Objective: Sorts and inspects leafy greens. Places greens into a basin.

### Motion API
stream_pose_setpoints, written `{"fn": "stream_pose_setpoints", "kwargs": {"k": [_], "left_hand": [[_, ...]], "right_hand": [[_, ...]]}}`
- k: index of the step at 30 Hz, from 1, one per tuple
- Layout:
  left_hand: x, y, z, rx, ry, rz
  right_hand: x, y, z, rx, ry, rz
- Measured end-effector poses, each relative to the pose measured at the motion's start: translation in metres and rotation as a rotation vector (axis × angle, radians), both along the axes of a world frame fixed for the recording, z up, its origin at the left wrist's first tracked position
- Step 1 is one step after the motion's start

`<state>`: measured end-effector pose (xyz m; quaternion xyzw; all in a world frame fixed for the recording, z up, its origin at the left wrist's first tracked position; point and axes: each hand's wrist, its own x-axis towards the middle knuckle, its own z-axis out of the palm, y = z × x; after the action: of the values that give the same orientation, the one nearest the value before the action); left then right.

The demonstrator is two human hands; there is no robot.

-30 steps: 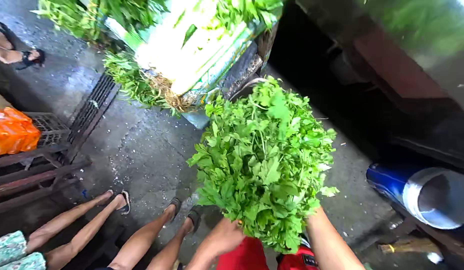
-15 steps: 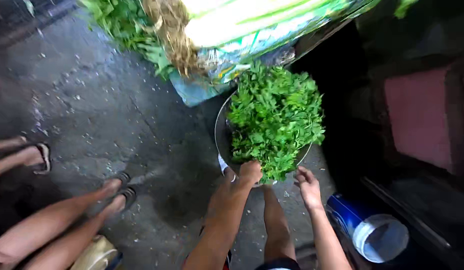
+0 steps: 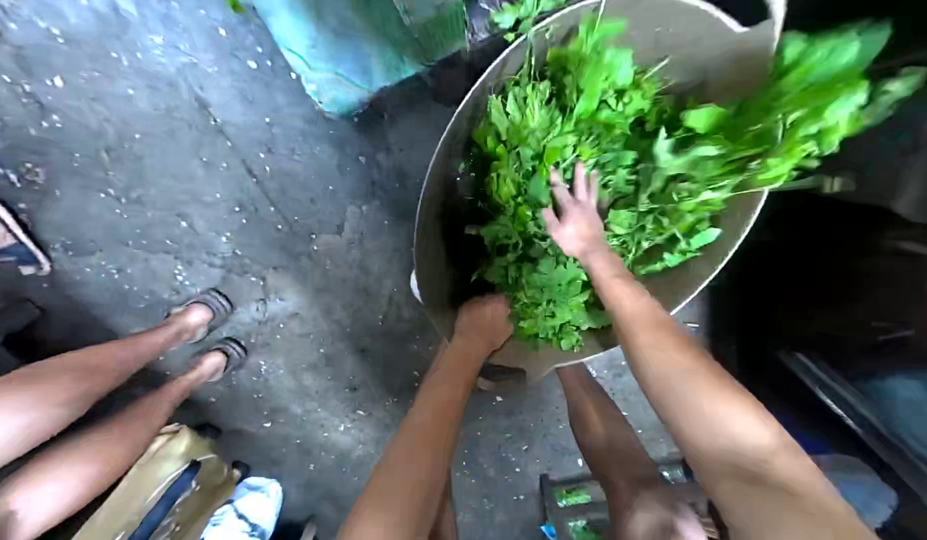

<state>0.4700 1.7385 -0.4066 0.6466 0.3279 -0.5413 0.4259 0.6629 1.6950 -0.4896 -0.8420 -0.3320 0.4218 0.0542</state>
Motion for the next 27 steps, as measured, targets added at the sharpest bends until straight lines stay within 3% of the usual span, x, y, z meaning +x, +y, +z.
{"fn": "stream_pose_setpoints", "kwargs": {"k": [3,5,6,9,11,14,16,18,20,22,25,27], "left_hand": [[-0.006,0.014,-0.011,0.010,0.083,0.000],[0.001,0.028,-0.021,-0.050,0.184,0.014],[0.009,0.034,-0.025,-0.093,0.237,0.014],[0.024,0.038,-0.033,-0.137,0.282,-0.057],[0.027,0.035,-0.038,-0.102,0.255,-0.098],[0.020,0.028,-0.038,-0.057,0.211,-0.074],[0.012,0.023,-0.037,-0.064,0.172,-0.055],[0.008,0.024,-0.035,-0.084,0.113,0.009],[0.006,0.027,-0.027,-0.104,0.058,0.193],[0.007,0.033,-0.010,-0.132,0.034,0.387],[0.015,0.053,0.019,-0.157,0.055,0.533],[0.018,0.061,0.027,-0.126,0.011,0.536]], "right_hand": [[-0.029,-0.024,-0.075,0.121,0.382,-0.234],[-0.043,-0.029,-0.102,0.055,0.522,-0.396],[-0.039,-0.023,-0.104,-0.038,0.517,-0.370],[-0.011,0.008,-0.062,-0.222,0.266,-0.152],[0.006,0.027,-0.019,-0.111,0.094,-0.104],[0.006,0.022,0.041,0.152,0.155,-0.119],[-0.002,-0.003,0.075,0.208,0.158,-0.117],[-0.008,-0.043,0.107,0.303,-0.031,-0.186],[-0.007,-0.090,0.146,0.378,-0.231,-0.416],[-0.003,-0.127,0.172,0.285,-0.216,-0.777],[-0.026,-0.139,0.163,0.024,0.226,-1.387],[-0.056,-0.135,0.136,-0.055,0.433,-1.587]]}}
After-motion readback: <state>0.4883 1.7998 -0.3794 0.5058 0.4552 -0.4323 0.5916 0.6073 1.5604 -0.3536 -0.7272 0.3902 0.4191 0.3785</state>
